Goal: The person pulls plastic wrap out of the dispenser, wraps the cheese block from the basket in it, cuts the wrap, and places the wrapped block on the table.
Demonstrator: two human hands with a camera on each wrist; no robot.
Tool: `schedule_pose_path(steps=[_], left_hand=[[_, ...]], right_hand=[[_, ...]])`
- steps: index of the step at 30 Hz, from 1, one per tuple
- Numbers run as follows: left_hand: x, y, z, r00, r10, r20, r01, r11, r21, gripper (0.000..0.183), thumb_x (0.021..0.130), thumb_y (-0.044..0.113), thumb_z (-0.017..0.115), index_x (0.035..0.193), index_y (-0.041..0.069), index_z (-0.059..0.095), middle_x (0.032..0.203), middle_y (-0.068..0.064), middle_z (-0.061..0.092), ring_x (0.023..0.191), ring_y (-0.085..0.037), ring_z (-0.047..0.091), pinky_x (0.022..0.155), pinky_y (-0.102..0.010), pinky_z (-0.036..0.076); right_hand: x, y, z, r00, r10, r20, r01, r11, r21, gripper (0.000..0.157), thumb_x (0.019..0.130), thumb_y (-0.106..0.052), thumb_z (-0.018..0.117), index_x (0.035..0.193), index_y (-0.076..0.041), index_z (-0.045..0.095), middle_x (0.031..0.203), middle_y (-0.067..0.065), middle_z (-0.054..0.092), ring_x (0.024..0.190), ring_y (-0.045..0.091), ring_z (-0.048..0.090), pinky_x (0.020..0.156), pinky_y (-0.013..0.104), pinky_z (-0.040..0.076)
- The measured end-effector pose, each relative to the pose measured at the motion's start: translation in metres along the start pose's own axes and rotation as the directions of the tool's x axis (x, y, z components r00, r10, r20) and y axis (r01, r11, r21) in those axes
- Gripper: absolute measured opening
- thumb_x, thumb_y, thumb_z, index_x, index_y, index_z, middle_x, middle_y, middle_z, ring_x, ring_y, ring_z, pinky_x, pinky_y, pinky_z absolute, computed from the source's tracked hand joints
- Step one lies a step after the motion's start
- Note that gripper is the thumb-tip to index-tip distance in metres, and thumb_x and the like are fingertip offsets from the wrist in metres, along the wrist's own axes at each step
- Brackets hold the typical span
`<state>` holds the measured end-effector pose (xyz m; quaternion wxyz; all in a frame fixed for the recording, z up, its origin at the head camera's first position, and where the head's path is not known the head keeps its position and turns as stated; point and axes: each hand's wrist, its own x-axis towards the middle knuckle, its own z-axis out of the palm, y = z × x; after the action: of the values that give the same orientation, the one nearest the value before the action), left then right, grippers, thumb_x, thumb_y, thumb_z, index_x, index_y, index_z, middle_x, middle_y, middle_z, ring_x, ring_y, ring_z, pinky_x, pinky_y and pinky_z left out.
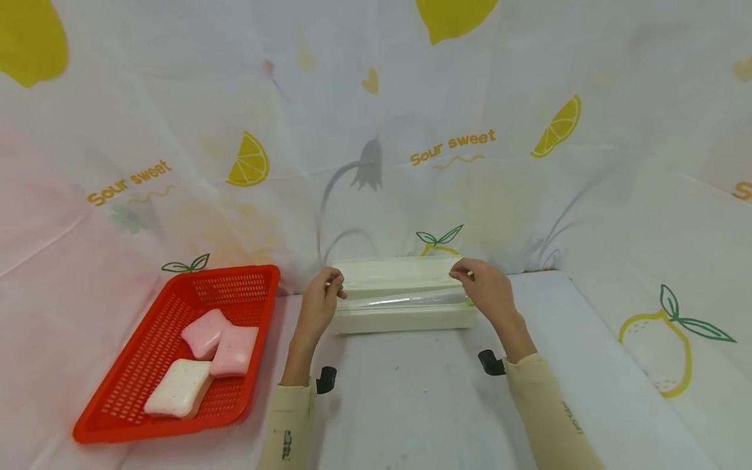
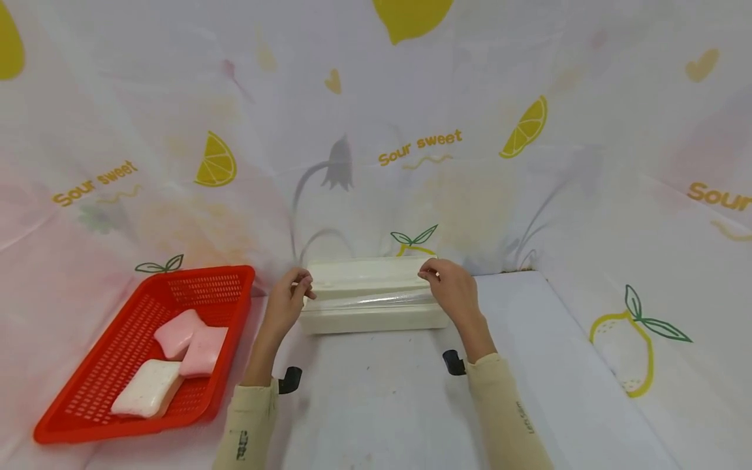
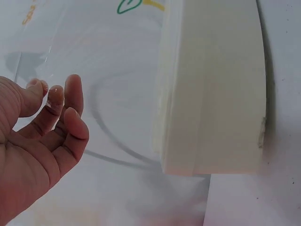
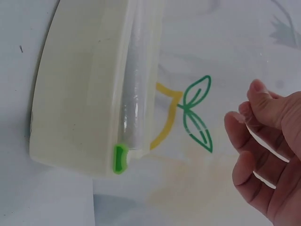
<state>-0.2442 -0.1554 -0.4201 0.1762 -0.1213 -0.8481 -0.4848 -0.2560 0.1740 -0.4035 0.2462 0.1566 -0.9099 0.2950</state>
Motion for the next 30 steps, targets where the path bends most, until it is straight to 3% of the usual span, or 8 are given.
schedule_pose_path(steps=[6,18,30], left_hand=[[0.001,0.011,-0.006,0.999,0.036,-0.017,-0.037,0.999,-0.004,0.01,0.102,0.009,0.053,0.105,0.002,0.059,0.095,-0.019,0.061,0.075,-0.028,0.068,0.062,-0.035,0.048],[0.003,0.034,-0.017,0.994,0.092,-0.065,-0.091,0.996,0.026,0.008,0.1,0.007,0.055,0.103,0.001,0.06,0.092,-0.012,0.06,0.075,-0.022,0.067,0.061,-0.033,0.047],[0.002,0.061,-0.03,0.985,0.138,-0.102,-0.134,0.99,0.036,0.009,0.1,0.007,0.055,0.103,0.001,0.06,0.097,-0.015,0.062,0.078,-0.025,0.067,0.068,-0.036,0.05]], right_hand=[[-0.001,-0.007,-0.011,1.0,-0.029,-0.009,0.029,0.999,0.016,0.006,0.088,-0.015,0.075,0.092,-0.012,0.073,0.088,0.001,0.07,0.071,0.02,0.059,0.054,0.034,0.043],[0.003,-0.018,-0.029,0.991,-0.106,-0.086,0.109,0.994,0.03,0.009,0.086,-0.009,0.076,0.093,-0.01,0.071,0.087,0.002,0.068,0.072,0.021,0.06,0.058,0.037,0.044],[0.009,-0.029,-0.046,0.967,-0.189,-0.168,0.196,0.98,0.021,0.01,0.084,-0.004,0.076,0.092,-0.006,0.071,0.086,0.006,0.068,0.073,0.021,0.06,0.062,0.039,0.046]])
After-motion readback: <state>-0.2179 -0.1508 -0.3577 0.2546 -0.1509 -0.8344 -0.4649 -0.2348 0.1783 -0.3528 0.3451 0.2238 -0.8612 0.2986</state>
